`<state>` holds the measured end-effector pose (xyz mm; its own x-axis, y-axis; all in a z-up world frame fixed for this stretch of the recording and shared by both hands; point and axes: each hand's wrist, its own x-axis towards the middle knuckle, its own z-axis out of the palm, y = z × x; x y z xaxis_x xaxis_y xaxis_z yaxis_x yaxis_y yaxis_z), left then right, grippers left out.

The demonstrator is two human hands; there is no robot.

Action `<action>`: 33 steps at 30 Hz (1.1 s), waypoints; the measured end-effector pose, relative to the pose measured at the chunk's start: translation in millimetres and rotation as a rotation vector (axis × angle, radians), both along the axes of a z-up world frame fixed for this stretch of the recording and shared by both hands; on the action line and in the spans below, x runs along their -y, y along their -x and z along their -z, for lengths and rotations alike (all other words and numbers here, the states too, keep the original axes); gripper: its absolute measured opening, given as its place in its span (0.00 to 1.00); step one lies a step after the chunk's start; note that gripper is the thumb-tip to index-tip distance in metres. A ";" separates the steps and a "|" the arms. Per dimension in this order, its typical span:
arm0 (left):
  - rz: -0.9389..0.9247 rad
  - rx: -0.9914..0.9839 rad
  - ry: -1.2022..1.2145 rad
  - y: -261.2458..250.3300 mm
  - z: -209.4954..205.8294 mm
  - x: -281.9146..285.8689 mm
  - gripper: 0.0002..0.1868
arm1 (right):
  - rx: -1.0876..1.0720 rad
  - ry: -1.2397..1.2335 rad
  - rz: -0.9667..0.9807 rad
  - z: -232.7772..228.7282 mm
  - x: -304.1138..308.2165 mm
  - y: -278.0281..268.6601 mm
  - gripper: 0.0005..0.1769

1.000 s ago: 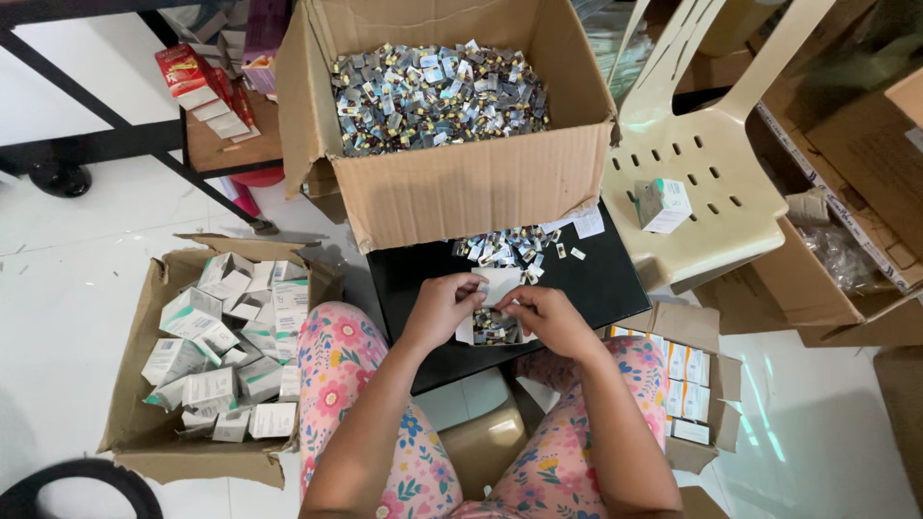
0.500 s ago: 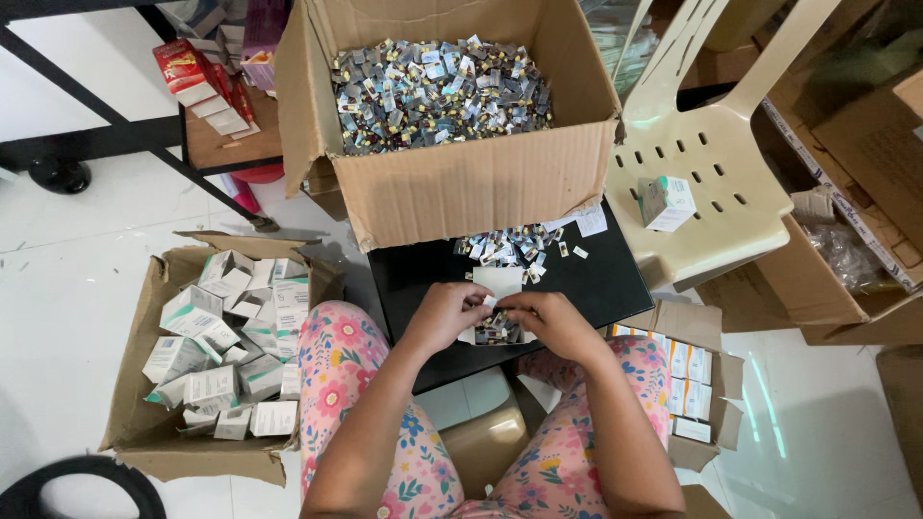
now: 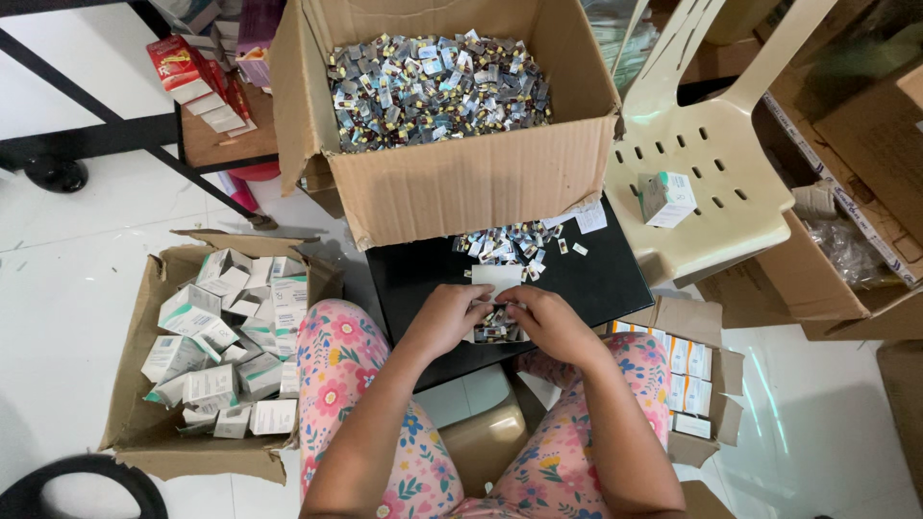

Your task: The person sits on the floor and repeatedly picks small wrapped items from a large cardboard box, placing them into small white boxes. The person closes the filled boxes and sets them aside.

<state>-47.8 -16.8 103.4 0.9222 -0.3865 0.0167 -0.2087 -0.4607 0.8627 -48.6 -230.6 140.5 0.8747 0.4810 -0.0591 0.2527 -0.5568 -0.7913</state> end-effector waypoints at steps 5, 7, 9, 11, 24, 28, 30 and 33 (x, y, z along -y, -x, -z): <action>0.040 -0.066 -0.011 0.3 3.7 1.5 0.17 | -0.083 -0.118 -0.011 -4.9 -0.1 -0.6 0.12; 0.072 -0.041 0.063 0.4 4.8 3.4 0.16 | -0.091 -0.100 0.002 -6.4 -0.6 -0.4 0.12; 0.071 -0.104 0.054 0.5 6.4 3.8 0.16 | -0.068 -0.078 0.005 -7.6 -1.7 0.0 0.11; 0.058 -0.156 0.044 -0.6 9.2 3.6 0.18 | -0.094 -0.041 0.010 -8.2 -3.0 1.1 0.11; -0.355 -0.095 0.282 -35.9 53.1 -24.0 0.13 | -0.002 0.094 0.572 49.9 46.5 -34.6 0.10; -0.331 0.266 -0.147 -45.7 60.9 -29.1 0.18 | 0.389 0.219 0.468 78.6 45.5 -37.2 0.17; -0.262 0.210 -0.174 -45.9 66.2 -18.2 0.20 | 0.408 0.237 0.462 88.4 35.8 -39.1 0.19; -0.168 0.167 -0.284 -45.1 77.3 3.4 0.17 | 0.353 0.249 0.423 94.1 28.2 -41.9 0.21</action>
